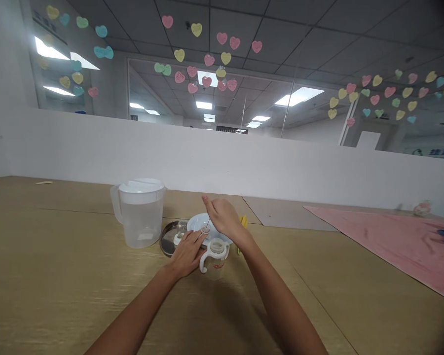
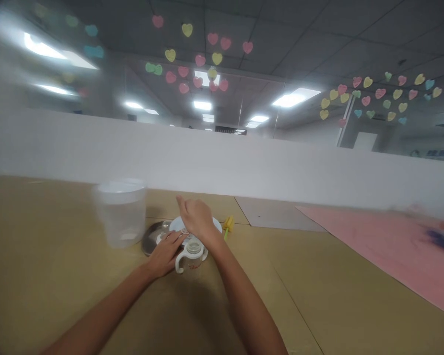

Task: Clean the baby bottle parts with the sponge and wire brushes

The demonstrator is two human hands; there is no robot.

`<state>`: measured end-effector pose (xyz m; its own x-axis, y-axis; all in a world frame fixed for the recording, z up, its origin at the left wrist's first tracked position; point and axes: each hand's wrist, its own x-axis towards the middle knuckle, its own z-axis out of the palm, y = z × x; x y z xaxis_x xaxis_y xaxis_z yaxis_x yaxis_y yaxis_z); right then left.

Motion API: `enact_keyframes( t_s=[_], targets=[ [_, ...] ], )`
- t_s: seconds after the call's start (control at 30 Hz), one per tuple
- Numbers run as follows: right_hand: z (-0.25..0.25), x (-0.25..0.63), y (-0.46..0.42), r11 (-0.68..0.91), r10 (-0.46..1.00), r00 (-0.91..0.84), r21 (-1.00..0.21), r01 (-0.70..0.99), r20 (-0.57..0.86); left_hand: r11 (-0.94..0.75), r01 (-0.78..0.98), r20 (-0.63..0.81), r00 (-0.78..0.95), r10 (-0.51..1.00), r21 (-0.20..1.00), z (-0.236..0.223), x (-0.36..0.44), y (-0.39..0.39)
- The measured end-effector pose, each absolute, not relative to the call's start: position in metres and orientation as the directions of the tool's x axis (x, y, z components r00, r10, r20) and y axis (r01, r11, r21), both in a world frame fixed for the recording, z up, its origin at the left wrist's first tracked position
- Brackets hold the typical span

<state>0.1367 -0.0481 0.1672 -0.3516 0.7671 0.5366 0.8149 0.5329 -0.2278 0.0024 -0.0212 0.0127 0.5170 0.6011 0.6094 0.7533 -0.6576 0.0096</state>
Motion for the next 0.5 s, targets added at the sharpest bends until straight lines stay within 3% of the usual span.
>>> enact_keyframes(
  t_s=[0.2, 0.5],
  targets=[
    [0.16, 0.129, -0.048, 0.529, 0.791, -0.412, -0.165, 0.833, 0.453, -0.655, 0.755, 0.595, 0.514, 0.618, 0.028, 0.012, 0.005, -0.023],
    [0.145, 0.124, -0.032, 0.545, 0.771, -0.434, -0.131, 0.828, 0.466, -0.665, 0.744, 0.604, 0.506, 0.616, 0.056, 0.014, 0.005, -0.025]
  ],
)
